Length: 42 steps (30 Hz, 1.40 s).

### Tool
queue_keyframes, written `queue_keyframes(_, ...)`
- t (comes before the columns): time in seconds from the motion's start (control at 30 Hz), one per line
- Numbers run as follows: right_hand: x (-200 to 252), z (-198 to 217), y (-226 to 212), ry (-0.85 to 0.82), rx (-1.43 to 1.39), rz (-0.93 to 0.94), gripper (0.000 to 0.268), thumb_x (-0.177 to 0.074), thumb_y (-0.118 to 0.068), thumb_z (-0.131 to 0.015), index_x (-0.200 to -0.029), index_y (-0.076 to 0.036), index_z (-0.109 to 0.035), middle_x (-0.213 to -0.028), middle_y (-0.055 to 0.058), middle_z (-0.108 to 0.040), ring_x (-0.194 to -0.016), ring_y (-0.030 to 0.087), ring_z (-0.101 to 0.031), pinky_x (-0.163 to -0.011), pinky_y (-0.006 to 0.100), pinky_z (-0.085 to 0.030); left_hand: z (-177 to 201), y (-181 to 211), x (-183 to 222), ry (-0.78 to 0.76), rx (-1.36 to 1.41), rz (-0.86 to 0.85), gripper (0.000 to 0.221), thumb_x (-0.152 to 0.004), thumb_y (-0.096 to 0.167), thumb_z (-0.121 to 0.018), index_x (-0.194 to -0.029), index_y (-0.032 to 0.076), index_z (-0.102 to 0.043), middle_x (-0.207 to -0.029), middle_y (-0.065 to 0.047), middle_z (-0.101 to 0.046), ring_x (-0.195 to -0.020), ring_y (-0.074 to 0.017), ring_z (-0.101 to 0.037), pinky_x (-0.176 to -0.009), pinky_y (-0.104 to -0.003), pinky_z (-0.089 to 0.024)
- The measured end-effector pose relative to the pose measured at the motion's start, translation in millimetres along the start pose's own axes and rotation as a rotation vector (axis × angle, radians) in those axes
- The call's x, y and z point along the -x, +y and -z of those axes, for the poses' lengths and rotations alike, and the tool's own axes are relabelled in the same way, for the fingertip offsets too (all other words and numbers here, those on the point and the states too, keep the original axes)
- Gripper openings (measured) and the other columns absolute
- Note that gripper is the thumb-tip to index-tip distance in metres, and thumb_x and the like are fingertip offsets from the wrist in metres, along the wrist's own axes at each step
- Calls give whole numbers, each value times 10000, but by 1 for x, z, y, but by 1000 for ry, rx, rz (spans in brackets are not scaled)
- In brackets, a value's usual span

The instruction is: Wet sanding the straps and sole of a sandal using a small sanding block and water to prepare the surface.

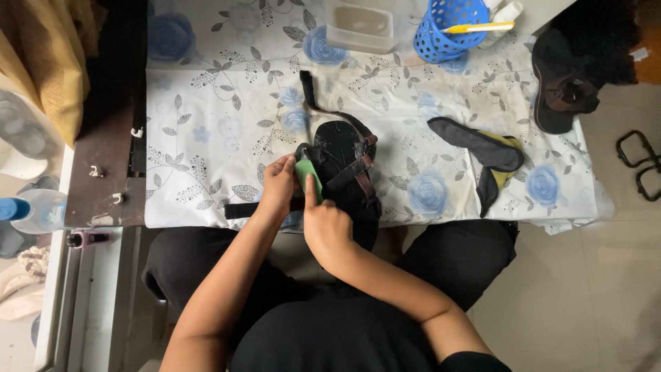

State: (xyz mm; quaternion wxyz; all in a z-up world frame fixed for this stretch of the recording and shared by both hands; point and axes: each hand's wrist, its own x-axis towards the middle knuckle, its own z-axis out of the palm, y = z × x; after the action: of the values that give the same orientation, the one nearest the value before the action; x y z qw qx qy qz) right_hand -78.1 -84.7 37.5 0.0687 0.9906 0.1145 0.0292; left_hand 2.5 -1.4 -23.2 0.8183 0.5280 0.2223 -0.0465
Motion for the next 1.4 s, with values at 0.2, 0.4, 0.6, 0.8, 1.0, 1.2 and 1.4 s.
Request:
queue_keyframes(0.2, -4, 60, 52, -96, -533, -76, 543, -858, -143, -435, -1384, -224, -325, -769, 210, -648, -505, 323, -641, -411, 383, -484, -4, 16, 10, -15, 53, 23, 272, -898, 189, -501, -1022, -32, -601, -774, -108, -631, -579, -107, -608, -593, -281, -560)
queue_keyframes(0.4, -21, 5, 62, 235, -368, -134, 325, -876, -244, -479, -1183, -161, -546, -737, 111, -599, -530, 313, -620, -422, 399, -499, 1, 33, 13, -21, -145, -56, 250, -803, 184, -661, -936, -27, -648, -709, -122, -643, -591, -143, -638, -591, -256, -562)
queue_keyframes(0.6, -27, 33, 35, 189, -317, -80, 340, -846, -197, -487, -1179, -167, -550, -633, 107, -534, -453, 345, -596, -372, 454, -483, -2, 33, 16, -12, -199, -142, 176, -822, 121, -610, -908, -24, -659, -710, -146, -649, -606, -143, -629, -603, -268, -558)
queue_keyframes(0.8, -28, 33, 40, -29, -506, -143, 338, -885, -178, -419, -1219, -154, -468, -692, 188, -619, -603, 412, -632, -490, 510, -504, -4, 48, 23, -24, -256, -146, 196, -811, 122, -613, -925, -31, -658, -737, -199, -649, -621, -171, -627, -610, -293, -552)
queue_keyframes(1.0, -34, 41, 28, -49, -458, -121, 379, -849, -140, -447, -1227, -135, -467, -695, 194, -609, -592, 405, -632, -485, 501, -512, 3, 32, 13, -17, -264, -155, 181, -810, 119, -605, -908, -28, -646, -675, -166, -638, -570, -148, -618, -580, -272, -557)
queue_keyframes(1.2, -20, 46, 17, -108, -335, -43, 503, -772, -87, -496, -1270, -110, -426, -671, 176, -596, -563, 387, -636, -468, 480, -522, -3, 45, 23, 2, -182, -71, 204, -825, 113, -577, -933, -51, -633, -728, -183, -640, -620, -169, -627, -628, -309, -568)
queue_keyframes(1.4, -36, 29, 18, 90, -251, -16, 530, -743, -101, -539, -1264, -101, -440, -677, 154, -566, -538, 363, -633, -437, 461, -517, 0, 26, 10, -26, -201, -113, 227, -858, 137, -574, -948, -66, -625, -699, -183, -627, -612, -184, -630, -611, -316, -571)
